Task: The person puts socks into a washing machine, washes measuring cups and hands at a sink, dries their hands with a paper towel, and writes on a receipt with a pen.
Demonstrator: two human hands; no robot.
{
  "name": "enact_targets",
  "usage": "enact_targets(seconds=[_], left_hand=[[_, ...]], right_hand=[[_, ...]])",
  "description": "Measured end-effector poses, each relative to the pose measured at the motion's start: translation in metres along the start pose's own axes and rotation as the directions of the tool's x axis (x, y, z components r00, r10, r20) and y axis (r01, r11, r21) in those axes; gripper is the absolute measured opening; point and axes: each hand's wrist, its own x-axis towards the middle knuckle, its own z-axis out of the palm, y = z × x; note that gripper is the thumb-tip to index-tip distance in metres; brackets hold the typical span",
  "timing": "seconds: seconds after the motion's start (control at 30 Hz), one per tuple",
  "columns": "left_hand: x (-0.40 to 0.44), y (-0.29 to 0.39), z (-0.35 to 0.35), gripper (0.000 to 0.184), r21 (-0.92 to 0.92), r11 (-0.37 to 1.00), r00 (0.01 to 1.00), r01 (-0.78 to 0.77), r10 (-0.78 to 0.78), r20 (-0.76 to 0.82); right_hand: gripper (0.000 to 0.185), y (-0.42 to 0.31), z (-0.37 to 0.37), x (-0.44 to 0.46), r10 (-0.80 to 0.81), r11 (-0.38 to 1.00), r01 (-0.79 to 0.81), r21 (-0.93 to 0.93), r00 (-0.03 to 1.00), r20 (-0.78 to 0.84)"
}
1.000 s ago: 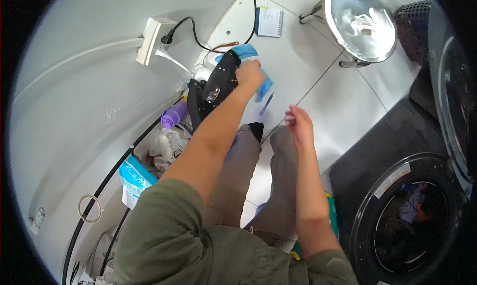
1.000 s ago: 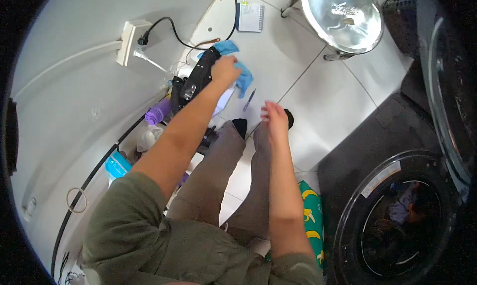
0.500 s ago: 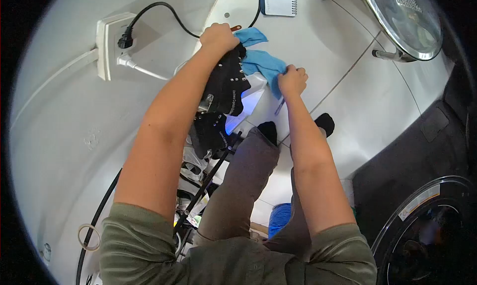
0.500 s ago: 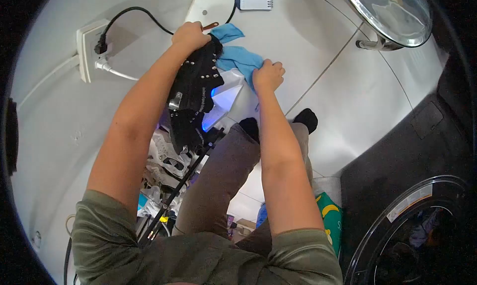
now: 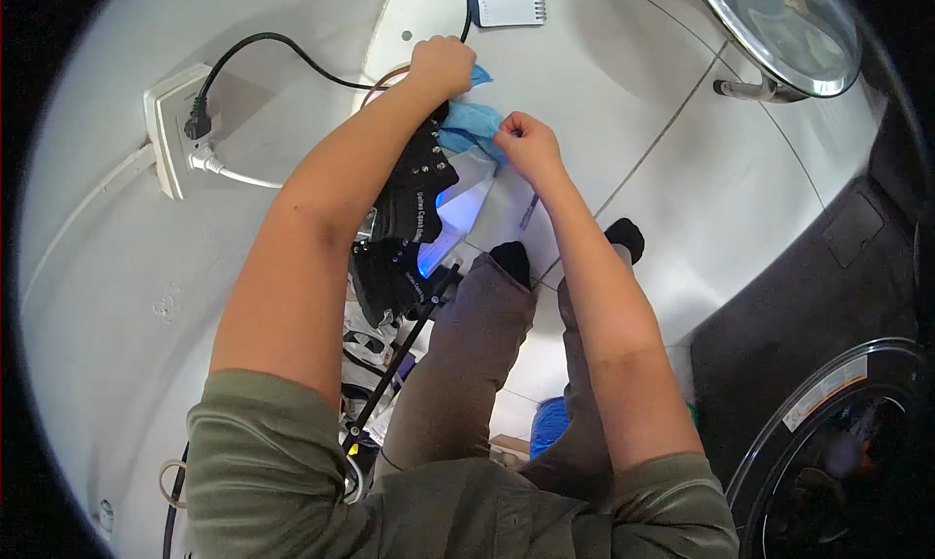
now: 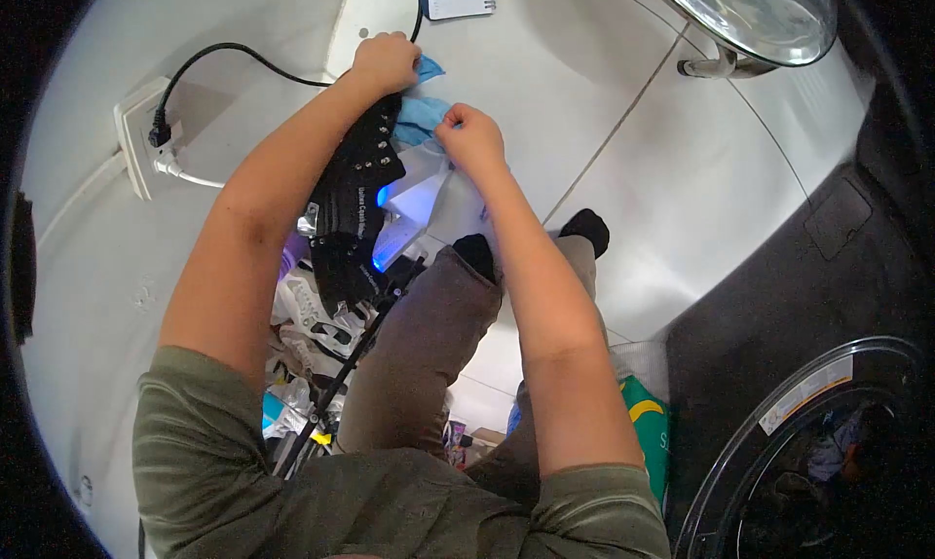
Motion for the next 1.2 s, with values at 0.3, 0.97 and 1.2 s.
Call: enact_targets(seconds=[0.3,0.97,1.2], left_hand=[[-0.099,0.084,-0.097,0.026,-0.839,0.543,0.98,-0.03,-0.151,-0.132],[-0.809,0.135,-0.078,0.026,-0.576,-0.213,0.268,0.789,-0.725,0.634],[-0.743,-0.048,0.069,0.053,-0.691,0.389,0.286,0.609,-0.921,-0.266]], right_hand=[[0.042,-0.006,-0.051,-0.092,0.327,0.945,-0.304,0.12,0.898,-0.296],[0.032,-0.138,-0.199,-0.459,0.171,0.272,-0.491,0.828,0.871,0.46],[0.031,-0.162,-0.143,-0.486,0.333,0.441,-0.497,0.747,0.864,0.378]])
